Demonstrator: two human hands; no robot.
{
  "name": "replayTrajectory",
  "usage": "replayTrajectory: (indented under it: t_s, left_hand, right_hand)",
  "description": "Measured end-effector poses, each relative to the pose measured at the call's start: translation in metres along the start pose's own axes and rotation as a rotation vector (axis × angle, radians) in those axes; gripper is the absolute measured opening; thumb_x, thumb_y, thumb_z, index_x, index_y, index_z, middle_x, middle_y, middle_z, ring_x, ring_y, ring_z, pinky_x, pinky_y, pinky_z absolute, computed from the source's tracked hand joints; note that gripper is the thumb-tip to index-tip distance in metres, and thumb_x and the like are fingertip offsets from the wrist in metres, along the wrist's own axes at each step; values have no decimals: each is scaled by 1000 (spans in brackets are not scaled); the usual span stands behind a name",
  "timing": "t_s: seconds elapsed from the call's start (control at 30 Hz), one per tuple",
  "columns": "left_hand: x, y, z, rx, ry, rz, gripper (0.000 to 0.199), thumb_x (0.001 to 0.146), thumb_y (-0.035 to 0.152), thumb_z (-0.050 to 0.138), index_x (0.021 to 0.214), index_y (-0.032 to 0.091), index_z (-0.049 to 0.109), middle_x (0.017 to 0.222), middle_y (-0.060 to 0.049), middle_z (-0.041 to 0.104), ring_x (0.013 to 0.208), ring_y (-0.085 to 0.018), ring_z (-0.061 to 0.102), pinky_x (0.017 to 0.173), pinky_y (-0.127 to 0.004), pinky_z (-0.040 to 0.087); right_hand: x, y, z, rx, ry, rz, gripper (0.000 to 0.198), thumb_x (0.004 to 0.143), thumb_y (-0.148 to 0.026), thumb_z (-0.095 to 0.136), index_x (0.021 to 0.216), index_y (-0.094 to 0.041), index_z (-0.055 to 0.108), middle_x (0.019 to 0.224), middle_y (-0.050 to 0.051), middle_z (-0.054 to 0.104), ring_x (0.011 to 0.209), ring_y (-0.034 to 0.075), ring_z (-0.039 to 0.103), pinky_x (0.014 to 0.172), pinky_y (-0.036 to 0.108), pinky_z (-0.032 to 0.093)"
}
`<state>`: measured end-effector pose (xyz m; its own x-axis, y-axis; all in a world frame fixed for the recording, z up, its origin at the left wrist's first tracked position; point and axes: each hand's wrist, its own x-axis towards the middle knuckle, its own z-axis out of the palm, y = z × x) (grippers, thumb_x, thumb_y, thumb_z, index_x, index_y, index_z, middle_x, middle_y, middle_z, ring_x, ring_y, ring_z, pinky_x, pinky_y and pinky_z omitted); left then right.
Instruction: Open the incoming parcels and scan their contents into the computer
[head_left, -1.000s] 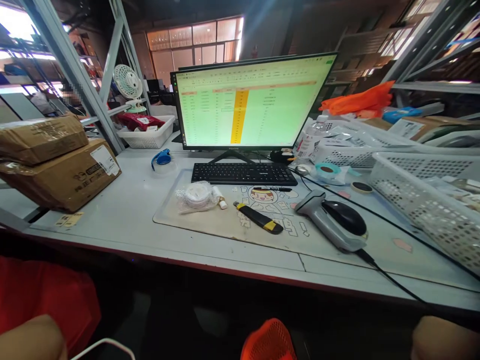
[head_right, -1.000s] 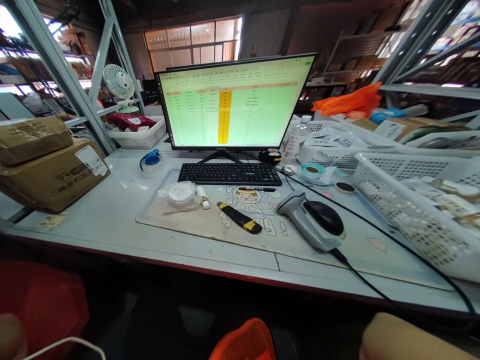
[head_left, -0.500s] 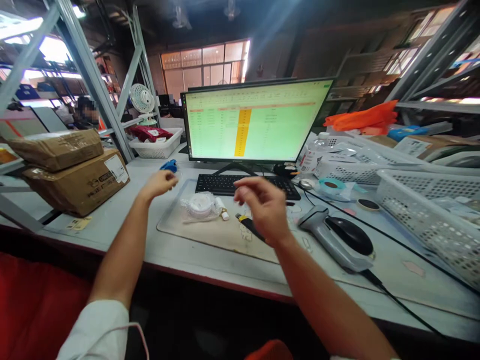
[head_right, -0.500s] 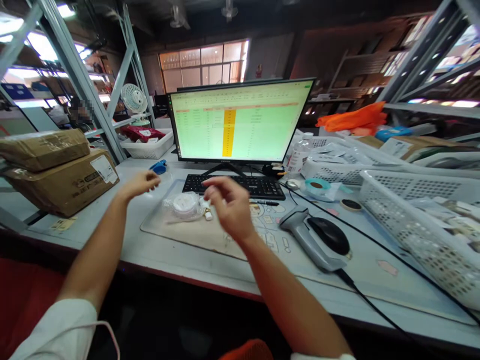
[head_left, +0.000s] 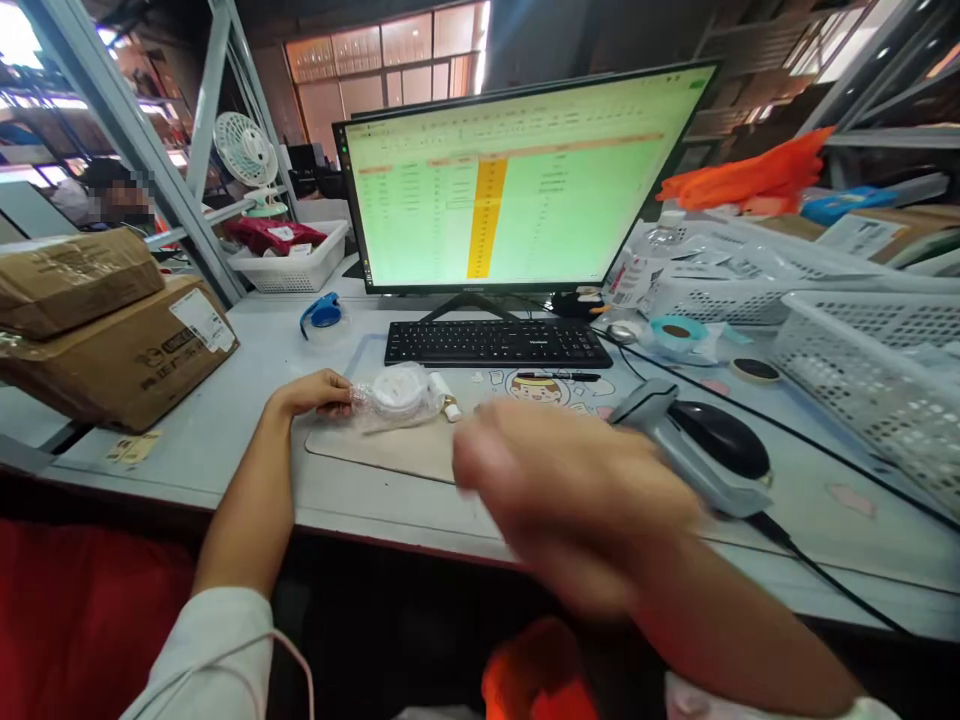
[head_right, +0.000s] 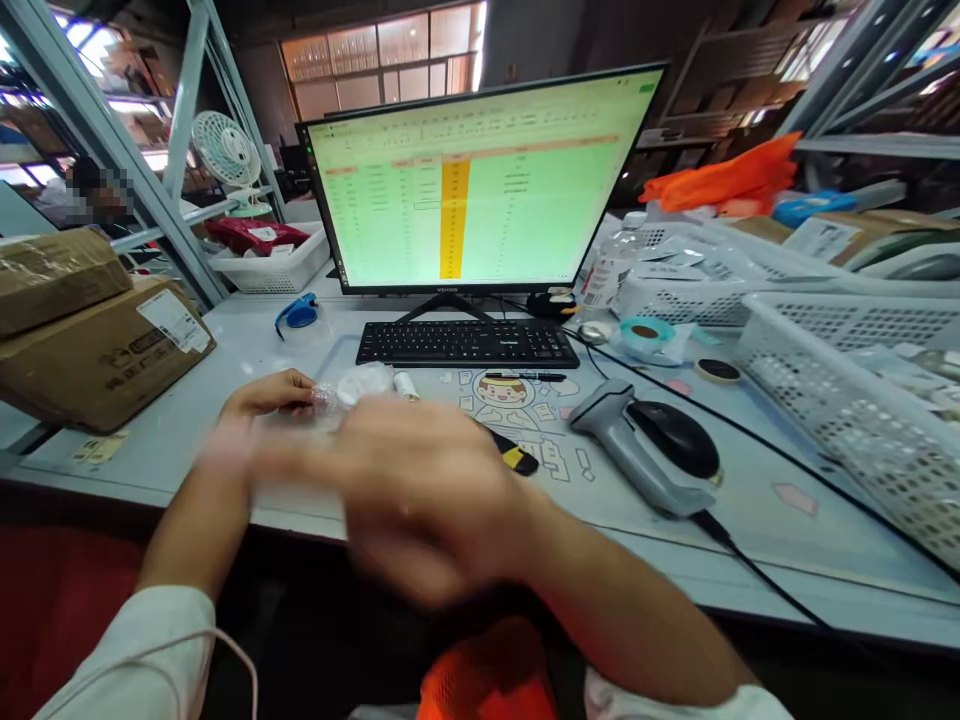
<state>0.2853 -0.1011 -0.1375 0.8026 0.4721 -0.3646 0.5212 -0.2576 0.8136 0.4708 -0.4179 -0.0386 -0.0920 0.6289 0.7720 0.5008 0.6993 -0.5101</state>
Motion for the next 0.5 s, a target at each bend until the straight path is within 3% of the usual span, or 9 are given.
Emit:
replayTrajectory:
  t_s: [0.03, 0.1, 0.17, 0.23, 0.4, 0.5]
  left_hand:
    - [-2, 2, 3, 11, -14, 9, 40, 74, 48, 73, 78, 8, 72, 66, -4, 68, 51, -8, 46, 46, -21, 26]
    - [-1, 6, 10, 42, -6, 31, 36, 72, 45, 74, 77, 9, 73, 64, -4, 67, 49, -9, 49, 44, -22, 26]
    - [3, 8, 19, 69, 40, 57, 32, 73, 43, 70, 73, 11, 71, 56, -3, 63, 47, -11, 50, 44, -22, 28]
    - [12, 7, 26, 82, 109, 87, 33, 77, 45, 66, 77, 13, 68, 51, -2, 59, 46, -13, 51, 44, -22, 31]
    - [30, 3, 41, 70, 225, 135, 51, 81, 65, 59, 82, 14, 62, 53, -2, 57, 45, -16, 50, 44, -26, 34]
    - [31, 7, 46, 56, 230, 201, 54, 75, 67, 68, 84, 13, 65, 72, -6, 66, 61, -18, 56, 53, -28, 42]
  right_hand:
    - [7, 24, 4, -107, 24, 29, 40, 96, -25, 53, 131, -37, 68, 79, -1, 69, 72, 15, 66, 76, 31, 58]
    - [15, 78, 15, -341, 76, 266, 40, 96, -25, 51, 131, -22, 68, 89, 5, 72, 82, 19, 66, 84, 35, 56]
    - [14, 125, 28, -557, -29, 545, 42, 97, -28, 52, 133, -12, 65, 108, 13, 73, 97, 24, 66, 93, 39, 52]
    - [6, 155, 42, -667, -150, 681, 43, 101, -33, 50, 134, -9, 62, 120, 17, 69, 109, 27, 64, 96, 39, 48]
    - [-19, 163, 67, -716, -251, 700, 28, 105, -30, 45, 115, -16, 67, 120, 12, 67, 107, 24, 63, 87, 31, 44]
    - [-22, 160, 73, -703, -252, 682, 21, 104, -24, 44, 106, -17, 64, 112, 11, 68, 98, 22, 62, 79, 30, 40]
